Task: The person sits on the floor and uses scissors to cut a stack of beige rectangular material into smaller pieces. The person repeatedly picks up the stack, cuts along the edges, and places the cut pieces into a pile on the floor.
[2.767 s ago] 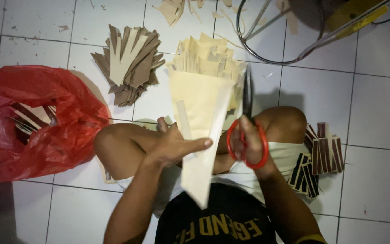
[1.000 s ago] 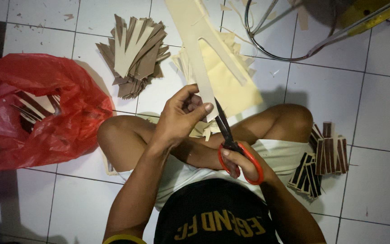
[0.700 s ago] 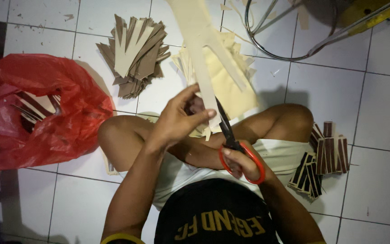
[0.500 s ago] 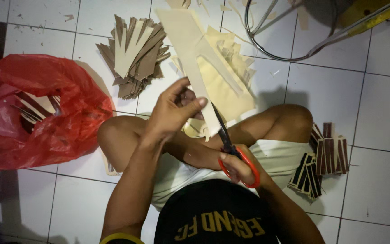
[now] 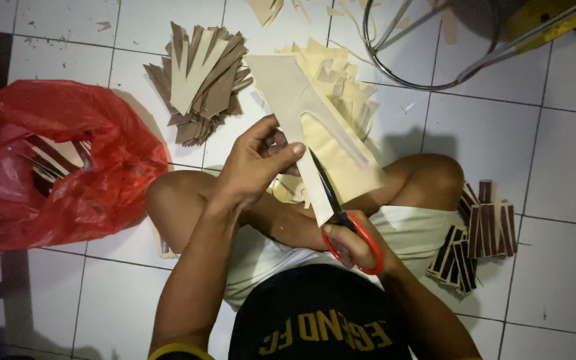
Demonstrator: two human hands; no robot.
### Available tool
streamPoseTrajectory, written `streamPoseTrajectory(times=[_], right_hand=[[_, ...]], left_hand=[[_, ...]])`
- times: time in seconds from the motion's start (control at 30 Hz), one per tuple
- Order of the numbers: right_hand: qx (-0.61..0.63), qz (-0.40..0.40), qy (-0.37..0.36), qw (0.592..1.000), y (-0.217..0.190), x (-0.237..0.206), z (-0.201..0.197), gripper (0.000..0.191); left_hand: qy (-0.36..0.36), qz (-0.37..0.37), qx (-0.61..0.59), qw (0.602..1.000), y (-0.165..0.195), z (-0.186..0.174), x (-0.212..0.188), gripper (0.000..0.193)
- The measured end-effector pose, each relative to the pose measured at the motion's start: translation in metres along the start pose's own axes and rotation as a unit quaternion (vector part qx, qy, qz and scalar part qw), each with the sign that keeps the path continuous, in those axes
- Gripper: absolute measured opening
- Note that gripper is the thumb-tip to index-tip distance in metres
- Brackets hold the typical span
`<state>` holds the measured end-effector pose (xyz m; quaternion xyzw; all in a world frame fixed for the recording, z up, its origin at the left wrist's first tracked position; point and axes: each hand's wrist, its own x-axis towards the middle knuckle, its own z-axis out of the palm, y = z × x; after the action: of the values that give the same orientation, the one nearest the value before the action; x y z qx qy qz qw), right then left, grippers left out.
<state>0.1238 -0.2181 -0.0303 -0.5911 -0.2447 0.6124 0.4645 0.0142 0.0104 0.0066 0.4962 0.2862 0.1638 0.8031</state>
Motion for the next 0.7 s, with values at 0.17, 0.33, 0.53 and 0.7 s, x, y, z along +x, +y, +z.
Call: streamPoseTrajectory(times=[0.17, 0.33, 0.53, 0.7], right_hand=[[0.035, -0.034, -0.023, 0.999, 0.0, 0.004, -0.005, 0.036], [-0.007, -0.043, -0.007, 0.999, 0.004, 0.004, -0.009, 0.041], [0.029, 0.02, 0.025, 0.999, 0.011, 0.007, -0.002, 0.035], [0.038, 0.01, 0.001, 0.999, 0.016, 0.009, -0.005, 0.031]], left_hand=[[-0.044, -0.001, 0.051, 0.998, -0.007, 0.005, -0.003, 0.035], [-0.038, -0.01, 0.012, 0.999, 0.003, 0.006, -0.005, 0.042], [0.018, -0.016, 0.0, 1.0, 0.007, 0.003, -0.001, 0.04], [0.003, -0.012, -0.011, 1.0, 0.002, 0.005, -0.006, 0.037]])
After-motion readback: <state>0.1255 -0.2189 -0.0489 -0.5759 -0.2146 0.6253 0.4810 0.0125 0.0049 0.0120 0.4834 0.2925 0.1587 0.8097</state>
